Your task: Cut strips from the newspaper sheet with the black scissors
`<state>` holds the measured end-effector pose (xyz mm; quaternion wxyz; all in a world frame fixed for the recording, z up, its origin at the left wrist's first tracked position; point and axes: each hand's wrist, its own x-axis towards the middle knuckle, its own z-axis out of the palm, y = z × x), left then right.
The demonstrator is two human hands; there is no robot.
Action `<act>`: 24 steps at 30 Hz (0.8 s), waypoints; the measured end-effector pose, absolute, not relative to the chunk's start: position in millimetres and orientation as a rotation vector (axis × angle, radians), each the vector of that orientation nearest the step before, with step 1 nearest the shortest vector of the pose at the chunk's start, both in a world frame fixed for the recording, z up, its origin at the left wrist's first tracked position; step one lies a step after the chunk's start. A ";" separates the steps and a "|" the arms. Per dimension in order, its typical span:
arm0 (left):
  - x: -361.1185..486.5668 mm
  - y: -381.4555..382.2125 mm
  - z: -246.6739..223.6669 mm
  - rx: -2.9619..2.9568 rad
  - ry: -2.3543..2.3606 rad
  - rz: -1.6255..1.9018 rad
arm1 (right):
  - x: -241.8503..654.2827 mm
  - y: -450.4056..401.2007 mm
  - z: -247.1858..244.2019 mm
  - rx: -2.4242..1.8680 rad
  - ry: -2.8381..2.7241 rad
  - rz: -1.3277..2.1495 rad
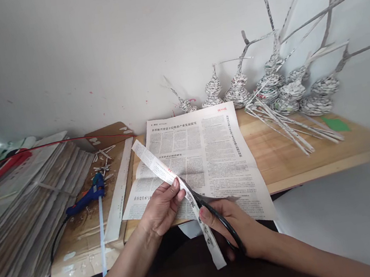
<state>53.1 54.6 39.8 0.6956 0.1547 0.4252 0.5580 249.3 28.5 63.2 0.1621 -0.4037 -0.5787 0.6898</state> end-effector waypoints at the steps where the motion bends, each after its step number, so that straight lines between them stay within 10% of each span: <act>1: 52.2 55.2 40.0 0.348 0.947 1.244 | 249.7 27.5 62.4 -1.192 -1.634 2.002; 24: 52.3 55.1 43.1 0.347 0.910 1.255 | 250.5 29.3 54.7 -1.111 -1.546 2.069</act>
